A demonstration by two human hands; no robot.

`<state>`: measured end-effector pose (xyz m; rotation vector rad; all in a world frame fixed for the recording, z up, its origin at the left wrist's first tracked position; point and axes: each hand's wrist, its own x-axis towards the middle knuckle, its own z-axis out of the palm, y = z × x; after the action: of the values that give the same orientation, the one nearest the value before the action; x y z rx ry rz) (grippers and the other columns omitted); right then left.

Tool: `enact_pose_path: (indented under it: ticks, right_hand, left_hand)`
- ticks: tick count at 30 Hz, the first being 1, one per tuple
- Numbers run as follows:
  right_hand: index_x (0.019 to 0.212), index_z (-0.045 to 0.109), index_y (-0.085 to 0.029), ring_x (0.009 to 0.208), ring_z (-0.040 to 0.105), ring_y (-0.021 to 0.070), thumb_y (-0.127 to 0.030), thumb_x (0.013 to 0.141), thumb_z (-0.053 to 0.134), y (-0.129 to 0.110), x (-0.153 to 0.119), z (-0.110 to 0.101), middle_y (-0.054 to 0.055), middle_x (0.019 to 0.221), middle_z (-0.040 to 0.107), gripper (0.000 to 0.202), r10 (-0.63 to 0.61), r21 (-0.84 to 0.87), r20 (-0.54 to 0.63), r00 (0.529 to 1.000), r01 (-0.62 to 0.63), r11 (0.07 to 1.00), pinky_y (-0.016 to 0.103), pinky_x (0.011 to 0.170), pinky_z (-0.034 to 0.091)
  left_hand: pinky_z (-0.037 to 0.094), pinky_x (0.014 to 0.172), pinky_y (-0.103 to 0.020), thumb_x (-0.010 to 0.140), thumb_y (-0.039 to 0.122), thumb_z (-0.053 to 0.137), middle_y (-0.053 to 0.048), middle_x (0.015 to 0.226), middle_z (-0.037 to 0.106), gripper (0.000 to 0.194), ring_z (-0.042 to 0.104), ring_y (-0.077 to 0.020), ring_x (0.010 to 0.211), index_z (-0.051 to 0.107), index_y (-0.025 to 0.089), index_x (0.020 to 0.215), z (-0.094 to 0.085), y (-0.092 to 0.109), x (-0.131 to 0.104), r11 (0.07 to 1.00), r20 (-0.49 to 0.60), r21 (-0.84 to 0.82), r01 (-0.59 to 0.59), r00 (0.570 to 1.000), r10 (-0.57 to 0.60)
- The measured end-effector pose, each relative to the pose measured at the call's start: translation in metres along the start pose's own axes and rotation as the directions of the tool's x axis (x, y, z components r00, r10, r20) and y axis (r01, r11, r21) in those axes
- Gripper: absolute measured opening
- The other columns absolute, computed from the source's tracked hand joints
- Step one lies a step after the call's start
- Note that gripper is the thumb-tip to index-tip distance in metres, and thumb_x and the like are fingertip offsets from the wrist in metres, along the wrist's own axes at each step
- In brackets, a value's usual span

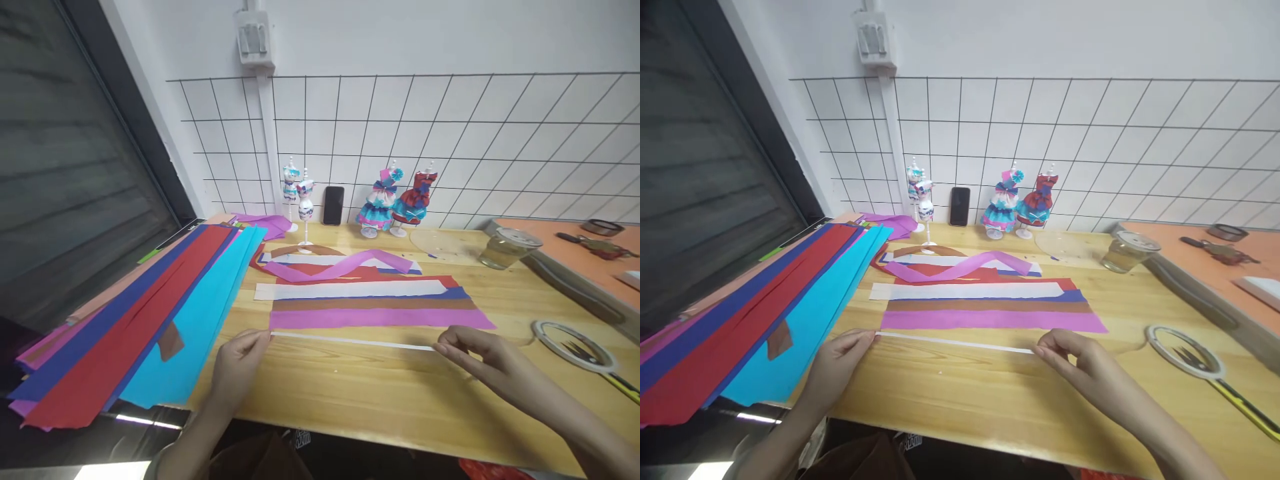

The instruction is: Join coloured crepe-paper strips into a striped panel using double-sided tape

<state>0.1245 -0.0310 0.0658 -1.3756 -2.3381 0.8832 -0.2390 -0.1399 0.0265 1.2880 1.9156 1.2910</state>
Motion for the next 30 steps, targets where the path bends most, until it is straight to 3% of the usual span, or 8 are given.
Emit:
enact_pose_path:
  ticks: [3, 6, 11, 16, 24, 30]
  right_hand:
    - [0.072, 0.053, -0.020, 0.063, 0.048, 0.0142, -0.048, 0.083, 0.042, 0.002, 0.008, 0.003, 0.001, 0.067, 0.054, 0.032, 0.014, 0.005, 0.026, 1.000, -0.014, 1.000, 0.024, 0.056, 0.038]
    - [0.072, 0.051, -0.020, 0.059, 0.043, 0.0127, -0.049, 0.084, 0.040, 0.006, 0.019, 0.004, 0.000, 0.065, 0.048, 0.034, 0.043, -0.007, 0.060, 0.997, -0.043, 0.999, 0.023, 0.052, 0.035]
    - [0.070, 0.050, -0.020, 0.059, 0.039, 0.0122, -0.053, 0.082, 0.040, 0.012, 0.044, 0.009, -0.001, 0.064, 0.045, 0.036, 0.048, -0.021, 0.077, 0.996, -0.047, 0.999, 0.024, 0.053, 0.032]
    - [0.070, 0.050, -0.019, 0.059, 0.041, 0.0126, -0.056, 0.080, 0.041, 0.012, 0.060, 0.016, -0.001, 0.065, 0.049, 0.039, 0.059, -0.001, 0.050, 0.997, -0.059, 0.998, 0.023, 0.053, 0.033]
    - [0.068, 0.054, -0.020, 0.065, 0.051, 0.0148, -0.055, 0.079, 0.044, 0.019, 0.070, 0.027, 0.003, 0.074, 0.058, 0.038, -0.020, -0.016, -0.016, 1.000, 0.020, 1.000, 0.024, 0.058, 0.041]
    - [0.069, 0.058, -0.019, 0.066, 0.056, 0.0185, -0.057, 0.075, 0.047, 0.027, 0.072, 0.031, 0.004, 0.070, 0.063, 0.040, 0.029, 0.045, -0.027, 0.999, -0.028, 0.999, 0.026, 0.058, 0.044]
  left_hand:
    - [0.041, 0.066, -0.026, 0.079, 0.034, 0.044, -0.003, 0.067, 0.063, 0.032, 0.056, -0.0181, 0.071, 0.064, 0.016, 0.062, 0.000, 0.000, 0.010, 0.975, 0.013, 0.196, -0.104, 0.995, 0.103]
    - [0.038, 0.059, -0.024, 0.077, 0.035, 0.044, 0.000, 0.057, 0.058, 0.034, 0.053, -0.0160, 0.062, 0.060, 0.016, 0.053, 0.000, -0.001, 0.021, 0.953, 0.049, 0.288, -0.098, 0.995, 0.087]
    - [0.040, 0.062, -0.026, 0.069, 0.037, 0.051, 0.002, 0.065, 0.065, 0.027, 0.057, -0.0211, 0.072, 0.066, 0.017, 0.059, 0.000, -0.003, 0.037, 0.975, 0.060, 0.212, 0.064, 0.995, -0.078]
    - [0.042, 0.065, -0.028, 0.065, 0.039, 0.056, -0.003, 0.075, 0.069, 0.026, 0.059, -0.0238, 0.079, 0.068, 0.016, 0.069, -0.003, -0.004, 0.046, 0.970, 0.078, 0.113, 0.214, 0.972, -0.224]
    - [0.039, 0.057, -0.024, 0.062, 0.036, 0.056, 0.000, 0.060, 0.060, 0.022, 0.053, -0.0157, 0.062, 0.060, 0.015, 0.059, -0.004, -0.010, 0.053, 0.972, 0.058, 0.114, 0.207, 0.975, -0.214]
    - [0.036, 0.054, -0.023, 0.067, 0.034, 0.051, 0.001, 0.058, 0.058, 0.023, 0.050, -0.0145, 0.059, 0.059, 0.015, 0.057, -0.002, -0.018, 0.056, 0.974, 0.132, 0.197, 0.114, 0.981, -0.141]
